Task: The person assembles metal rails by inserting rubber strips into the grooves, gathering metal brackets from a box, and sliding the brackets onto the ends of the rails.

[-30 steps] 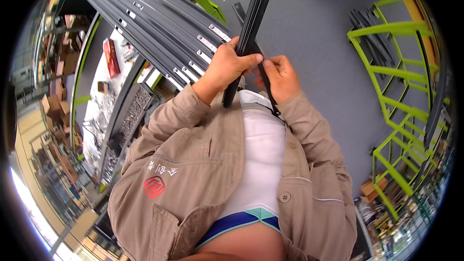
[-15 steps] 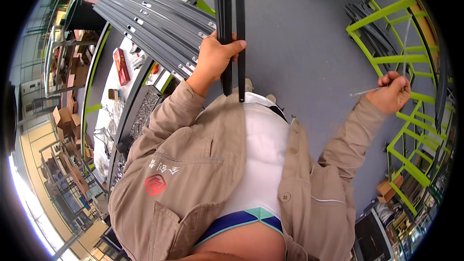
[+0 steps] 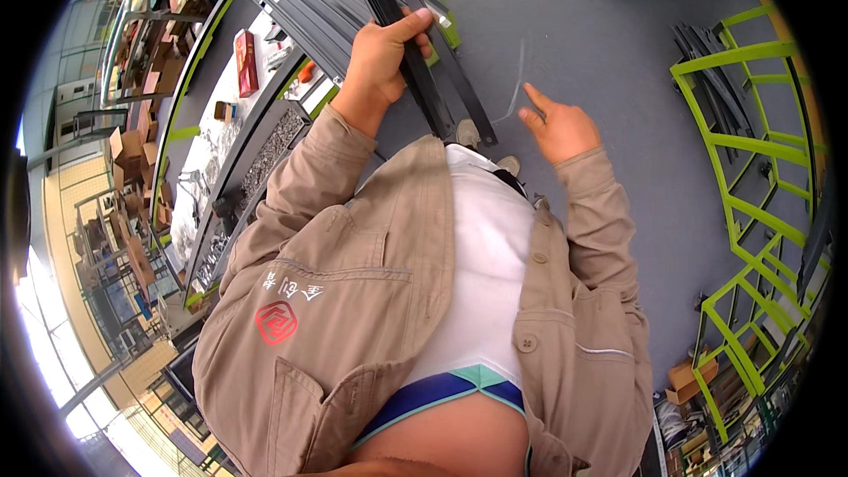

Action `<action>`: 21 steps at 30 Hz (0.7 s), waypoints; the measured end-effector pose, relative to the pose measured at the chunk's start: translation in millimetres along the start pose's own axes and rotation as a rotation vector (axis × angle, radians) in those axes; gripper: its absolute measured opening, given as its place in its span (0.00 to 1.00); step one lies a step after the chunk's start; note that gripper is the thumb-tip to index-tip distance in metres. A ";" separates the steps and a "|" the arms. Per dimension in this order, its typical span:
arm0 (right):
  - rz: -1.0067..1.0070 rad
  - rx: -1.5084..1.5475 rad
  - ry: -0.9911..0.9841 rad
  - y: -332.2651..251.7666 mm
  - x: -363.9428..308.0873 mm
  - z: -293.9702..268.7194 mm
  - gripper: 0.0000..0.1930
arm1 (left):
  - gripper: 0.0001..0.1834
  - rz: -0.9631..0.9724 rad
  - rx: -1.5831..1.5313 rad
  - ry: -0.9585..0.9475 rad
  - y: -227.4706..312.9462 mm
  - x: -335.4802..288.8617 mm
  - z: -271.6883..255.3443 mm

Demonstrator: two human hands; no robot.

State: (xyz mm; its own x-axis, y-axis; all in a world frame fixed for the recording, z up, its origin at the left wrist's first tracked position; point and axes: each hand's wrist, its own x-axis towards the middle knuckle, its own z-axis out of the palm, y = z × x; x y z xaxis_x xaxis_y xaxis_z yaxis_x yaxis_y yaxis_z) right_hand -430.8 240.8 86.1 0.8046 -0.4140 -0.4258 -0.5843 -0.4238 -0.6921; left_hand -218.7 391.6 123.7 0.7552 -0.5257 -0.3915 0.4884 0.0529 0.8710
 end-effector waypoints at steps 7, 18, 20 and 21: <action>-0.087 0.603 -0.107 -47.9 11.4 39.6 0.17 | 0.09 0.007 -0.123 -0.002 -9.2 -7.4 -10.6; 0.240 0.205 0.318 80.9 24.2 59.1 0.16 | 0.16 0.555 1.334 0.067 55.7 138.7 -104.6; 0.277 0.296 0.292 76.5 21.7 57.5 0.16 | 0.16 0.584 1.474 0.008 46.8 161.1 -102.2; 0.290 0.342 0.281 73.2 21.0 55.5 0.16 | 0.16 0.683 1.499 -0.017 40.6 170.7 -101.9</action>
State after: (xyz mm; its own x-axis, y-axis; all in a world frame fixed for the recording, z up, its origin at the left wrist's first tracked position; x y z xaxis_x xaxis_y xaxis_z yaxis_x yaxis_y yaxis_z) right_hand -450.7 245.8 -5.8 0.5281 -0.6948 -0.4883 -0.6730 0.0083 -0.7396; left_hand -25.4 390.5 62.0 0.6305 -0.7604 0.1558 -0.7517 -0.5481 0.3667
